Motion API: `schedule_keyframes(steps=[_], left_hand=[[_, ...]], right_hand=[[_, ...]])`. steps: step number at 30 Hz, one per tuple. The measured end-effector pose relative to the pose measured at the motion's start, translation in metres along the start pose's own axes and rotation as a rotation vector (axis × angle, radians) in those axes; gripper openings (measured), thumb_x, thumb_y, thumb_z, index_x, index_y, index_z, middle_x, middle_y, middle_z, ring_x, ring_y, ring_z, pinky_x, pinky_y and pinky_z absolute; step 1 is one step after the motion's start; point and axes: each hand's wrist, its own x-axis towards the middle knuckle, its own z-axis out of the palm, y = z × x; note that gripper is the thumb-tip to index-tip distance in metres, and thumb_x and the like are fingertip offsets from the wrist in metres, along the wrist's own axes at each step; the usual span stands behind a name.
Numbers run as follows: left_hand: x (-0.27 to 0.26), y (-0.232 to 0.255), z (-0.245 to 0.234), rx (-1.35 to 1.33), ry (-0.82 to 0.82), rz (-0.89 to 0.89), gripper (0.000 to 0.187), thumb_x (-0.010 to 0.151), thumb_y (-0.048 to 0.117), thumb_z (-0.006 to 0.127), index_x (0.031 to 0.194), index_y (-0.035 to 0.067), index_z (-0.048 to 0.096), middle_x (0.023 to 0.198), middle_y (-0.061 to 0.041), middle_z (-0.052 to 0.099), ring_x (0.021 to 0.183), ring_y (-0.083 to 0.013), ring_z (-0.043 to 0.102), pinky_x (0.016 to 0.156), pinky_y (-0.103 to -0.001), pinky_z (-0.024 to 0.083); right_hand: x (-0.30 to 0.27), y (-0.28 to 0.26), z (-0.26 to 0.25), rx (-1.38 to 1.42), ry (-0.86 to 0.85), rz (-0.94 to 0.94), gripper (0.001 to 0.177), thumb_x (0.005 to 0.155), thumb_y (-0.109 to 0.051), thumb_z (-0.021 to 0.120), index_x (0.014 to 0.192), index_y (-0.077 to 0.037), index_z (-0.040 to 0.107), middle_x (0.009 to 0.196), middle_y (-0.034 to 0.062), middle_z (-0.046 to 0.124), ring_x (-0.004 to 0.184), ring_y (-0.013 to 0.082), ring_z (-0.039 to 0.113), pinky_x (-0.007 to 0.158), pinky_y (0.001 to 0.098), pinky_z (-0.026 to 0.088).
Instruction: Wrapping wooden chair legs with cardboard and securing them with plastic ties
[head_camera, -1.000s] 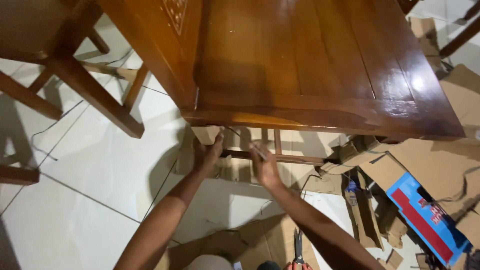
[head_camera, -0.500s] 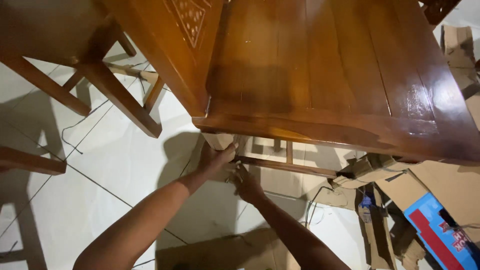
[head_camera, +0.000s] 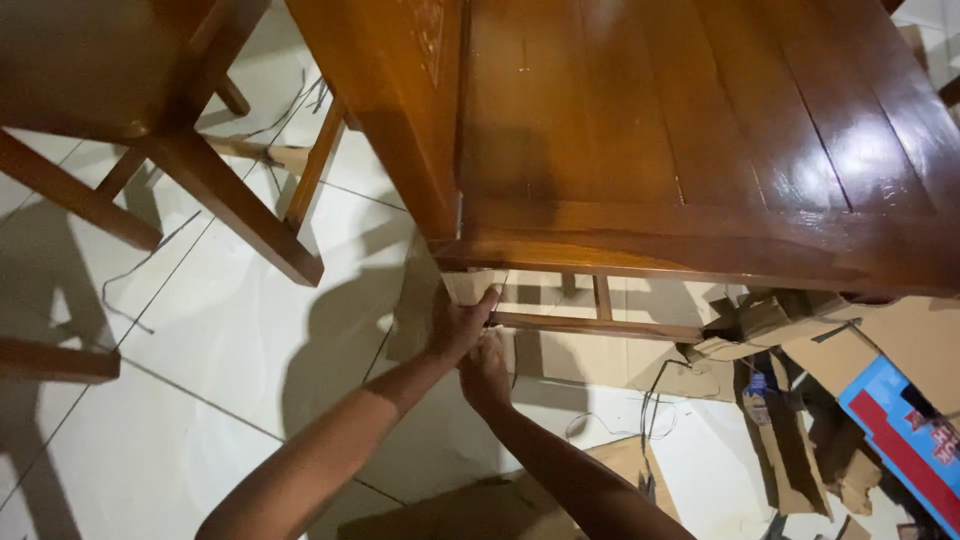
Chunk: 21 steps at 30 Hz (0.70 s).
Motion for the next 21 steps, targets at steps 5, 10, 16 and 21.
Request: schedule_keyframes(steps=[5,10,16,21], left_hand=[[-0.012,0.043,-0.007,0.032,0.039,0.059,0.053,0.071,0.021,0.089,0.117,0.001,0.069,0.108,-0.027,0.073,0.107,-0.0433,0.07,0.089,-0.055,0.054],[-0.004,0.039,0.0,-0.009,0.076,0.217,0.039,0.069,0.009,0.086,0.102,-0.003,0.07,0.091,-0.026,0.074,0.094,-0.0429,0.074,0.079,-0.045,0.058],[-0.003,0.022,0.002,-0.104,0.032,0.275,0.03,0.066,0.002,0.08,0.095,-0.001,0.074,0.084,-0.023,0.074,0.085,-0.0415,0.075,0.076,-0.04,0.056],[0.001,0.004,0.015,0.03,0.062,0.286,0.034,0.067,0.016,0.076,0.099,0.01,0.066,0.083,-0.016,0.074,0.084,-0.0435,0.074,0.078,-0.054,0.055]], right_hand=[[0.009,-0.004,-0.072,0.97,0.158,0.573,0.043,0.094,-0.03,0.064,0.126,-0.002,0.056,0.103,0.0235,0.066,0.098,0.0439,0.065,0.086,0.0519,0.053],[0.025,0.034,-0.113,0.837,-0.135,0.594,0.049,0.096,-0.041,0.061,0.131,-0.007,0.059,0.112,0.0235,0.072,0.1,0.0442,0.072,0.083,0.0548,0.058],[0.024,0.075,-0.139,0.473,-0.539,0.462,0.041,0.1,-0.053,0.044,0.113,-0.023,0.068,0.092,0.0136,0.078,0.091,0.0355,0.077,0.074,0.0472,0.061],[0.015,0.127,-0.233,0.506,-0.83,0.345,0.058,0.085,-0.057,0.07,0.134,-0.031,0.053,0.079,0.0078,0.077,0.092,0.034,0.076,0.085,0.0476,0.058]])
